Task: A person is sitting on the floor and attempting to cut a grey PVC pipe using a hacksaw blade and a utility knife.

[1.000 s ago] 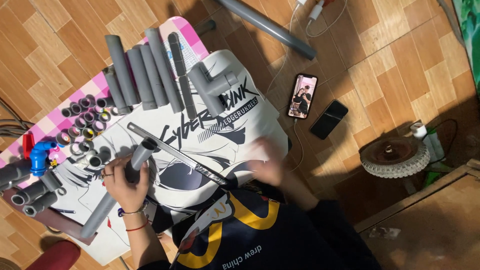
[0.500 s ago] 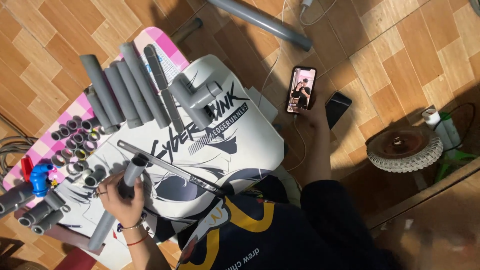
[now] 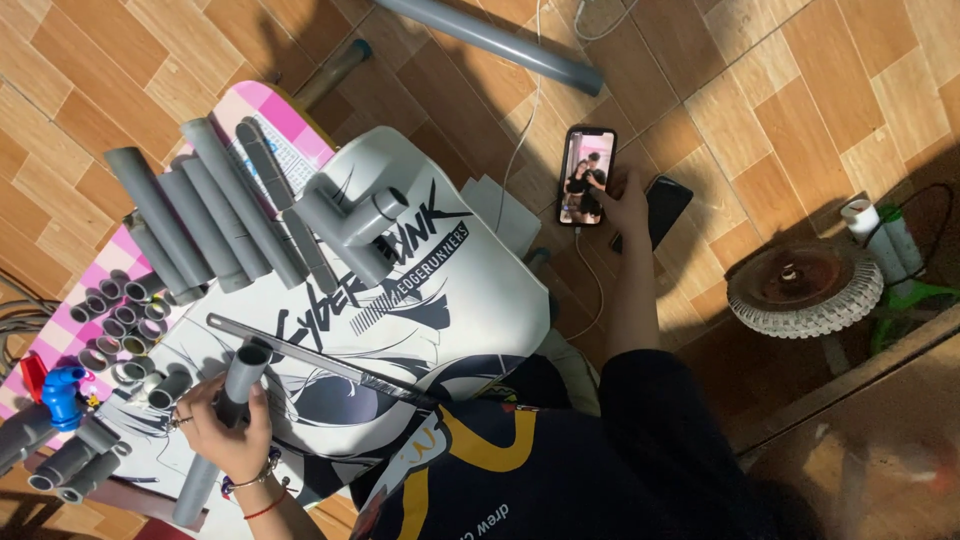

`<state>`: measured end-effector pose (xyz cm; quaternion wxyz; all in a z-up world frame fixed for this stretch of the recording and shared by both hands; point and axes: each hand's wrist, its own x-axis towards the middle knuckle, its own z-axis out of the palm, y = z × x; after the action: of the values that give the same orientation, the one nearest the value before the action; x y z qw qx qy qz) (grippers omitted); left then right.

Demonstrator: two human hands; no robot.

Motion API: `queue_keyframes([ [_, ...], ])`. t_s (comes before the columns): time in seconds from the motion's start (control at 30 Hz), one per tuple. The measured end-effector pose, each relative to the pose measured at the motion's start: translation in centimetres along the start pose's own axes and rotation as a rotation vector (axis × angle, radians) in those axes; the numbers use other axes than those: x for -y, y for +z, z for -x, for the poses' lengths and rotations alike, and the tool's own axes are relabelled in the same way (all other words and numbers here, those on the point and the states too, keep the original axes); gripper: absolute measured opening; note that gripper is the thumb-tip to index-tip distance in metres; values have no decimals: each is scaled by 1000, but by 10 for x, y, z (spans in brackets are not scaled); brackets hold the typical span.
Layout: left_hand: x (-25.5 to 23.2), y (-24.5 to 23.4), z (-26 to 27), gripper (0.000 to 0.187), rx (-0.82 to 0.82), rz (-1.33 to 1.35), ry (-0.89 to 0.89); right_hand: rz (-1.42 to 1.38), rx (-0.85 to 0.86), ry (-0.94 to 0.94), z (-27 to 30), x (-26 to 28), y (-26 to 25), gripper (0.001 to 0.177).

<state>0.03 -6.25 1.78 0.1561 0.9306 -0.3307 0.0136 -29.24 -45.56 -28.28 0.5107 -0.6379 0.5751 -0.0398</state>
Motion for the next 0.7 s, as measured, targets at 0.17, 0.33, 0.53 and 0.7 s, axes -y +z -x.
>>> queue_keyframes([
  [0.17, -2, 2, 0, 30, 10, -9, -6, -37, -32, 47, -6, -9, 4, 39],
  [0.33, -6, 2, 0, 29, 17, -2, -32, -76, -31, 84, -7, -11, 4, 35],
  [0.53, -9, 2, -3, 31, 8, -29, -26, -55, -64, 37, -7, -11, 5, 31],
  [0.7, -7, 3, -3, 32, 2, -17, -5, -61, -52, 79, -9, -13, 6, 34],
])
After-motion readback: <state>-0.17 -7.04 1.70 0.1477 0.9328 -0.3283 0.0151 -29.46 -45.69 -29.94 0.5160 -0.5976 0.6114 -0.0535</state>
